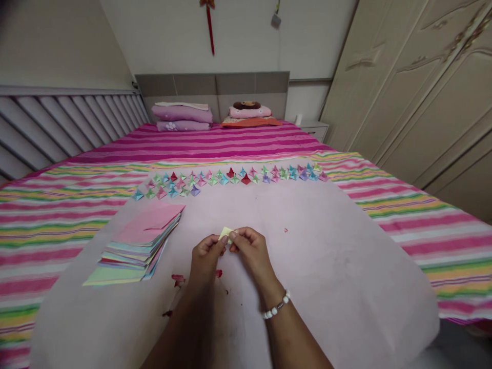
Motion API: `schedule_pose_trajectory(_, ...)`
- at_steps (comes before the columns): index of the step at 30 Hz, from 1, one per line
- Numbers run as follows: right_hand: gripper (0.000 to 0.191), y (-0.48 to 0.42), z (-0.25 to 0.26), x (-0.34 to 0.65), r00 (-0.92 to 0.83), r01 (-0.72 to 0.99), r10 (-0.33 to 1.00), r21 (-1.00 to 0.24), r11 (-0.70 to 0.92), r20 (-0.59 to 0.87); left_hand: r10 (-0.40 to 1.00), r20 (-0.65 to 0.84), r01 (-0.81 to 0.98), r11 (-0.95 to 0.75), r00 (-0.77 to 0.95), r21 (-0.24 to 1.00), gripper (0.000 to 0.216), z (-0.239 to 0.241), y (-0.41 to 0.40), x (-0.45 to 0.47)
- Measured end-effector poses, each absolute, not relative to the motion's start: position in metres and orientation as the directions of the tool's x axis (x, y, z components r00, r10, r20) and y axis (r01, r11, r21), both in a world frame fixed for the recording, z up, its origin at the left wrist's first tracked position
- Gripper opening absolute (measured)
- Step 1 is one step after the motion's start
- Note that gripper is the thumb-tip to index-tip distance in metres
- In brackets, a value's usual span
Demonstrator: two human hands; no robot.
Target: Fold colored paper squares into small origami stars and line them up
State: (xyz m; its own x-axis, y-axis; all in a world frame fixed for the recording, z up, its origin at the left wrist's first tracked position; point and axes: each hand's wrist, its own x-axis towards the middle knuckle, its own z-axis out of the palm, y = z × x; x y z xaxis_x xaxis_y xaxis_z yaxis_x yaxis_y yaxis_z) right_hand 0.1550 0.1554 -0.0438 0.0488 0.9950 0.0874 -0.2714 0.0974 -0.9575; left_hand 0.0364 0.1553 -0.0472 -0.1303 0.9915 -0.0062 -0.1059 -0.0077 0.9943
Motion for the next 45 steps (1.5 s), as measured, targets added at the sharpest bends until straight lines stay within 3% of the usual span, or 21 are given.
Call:
schedule_pose_trajectory(6, 0.017, 0.156, -0.043, 0.158, 0.076, -0.285, 0.995, -0.955, 0.087, 0.068, 0.996, 0.015, -0.142, -0.028, -0.093, 0.989, 0.022, -0.052, 0.155, 0.038)
schedule_pose_trajectory(14, 0.017, 0.156, -0.043, 0.155, 0.117, -0.433, 0.992, -0.898, 0.083, 0.035, 0.999, -0.043, -0.273, 0.038, -0.012, 0.961, 0.024, -0.061, 0.158, 0.042)
schedule_pose_trajectory(18, 0.016, 0.157, -0.044, 0.154, 0.089, -0.405, 0.995, -0.912, 0.069, 0.036, 0.999, -0.041, -0.311, 0.049, 0.03, 0.949, 0.026, -0.059, 0.158, 0.042)
schedule_pose_trajectory(21, 0.019, 0.157, -0.044, 0.154, 0.037, -0.469, 0.998, -0.881, 0.061, 0.049, 0.986, -0.131, -0.519, 0.168, 0.107, 0.838, 0.028, -0.053, 0.156, 0.041)
schedule_pose_trajectory(24, 0.02, 0.156, -0.043, 0.153, -0.079, -0.573, 0.996, -0.82, -0.008, 0.046, 0.935, -0.184, -0.656, 0.344, 0.303, 0.672, 0.025, -0.047, 0.153, 0.039)
schedule_pose_trajectory(28, 0.028, 0.149, -0.038, 0.156, -0.259, -0.56, 0.966, -0.816, -0.146, 0.005, 0.836, -0.159, -0.684, 0.526, 0.525, 0.505, 0.015, -0.043, 0.147, 0.035)
schedule_pose_trajectory(32, 0.017, 0.146, -0.038, 0.158, -0.271, -0.573, 0.962, -0.802, -0.172, -0.013, 0.773, -0.169, -0.66, 0.616, 0.611, 0.43, 0.015, -0.041, 0.144, 0.034)
schedule_pose_trajectory(36, 0.013, 0.15, -0.038, 0.159, -0.167, -0.6, 0.986, -0.792, -0.116, -0.018, 0.796, -0.25, -0.579, 0.581, 0.551, 0.573, 0.026, -0.043, 0.148, 0.036)
schedule_pose_trajectory(39, 0.015, 0.154, -0.038, 0.161, -0.012, -0.594, 0.999, -0.804, -0.033, -0.033, 0.897, -0.351, -0.551, 0.443, 0.27, 0.708, 0.029, -0.048, 0.155, 0.039)
schedule_pose_trajectory(42, 0.014, 0.156, -0.038, 0.162, 0.059, -0.522, 0.996, -0.853, -0.028, -0.069, 0.96, -0.281, -0.542, 0.225, -0.021, 0.809, 0.029, -0.052, 0.161, 0.039)
schedule_pose_trajectory(45, 0.013, 0.156, -0.038, 0.16, 0.03, -0.421, 0.997, -0.905, -0.054, -0.073, 0.988, -0.151, -0.484, 0.113, -0.04, 0.868, 0.034, -0.054, 0.162, 0.039)
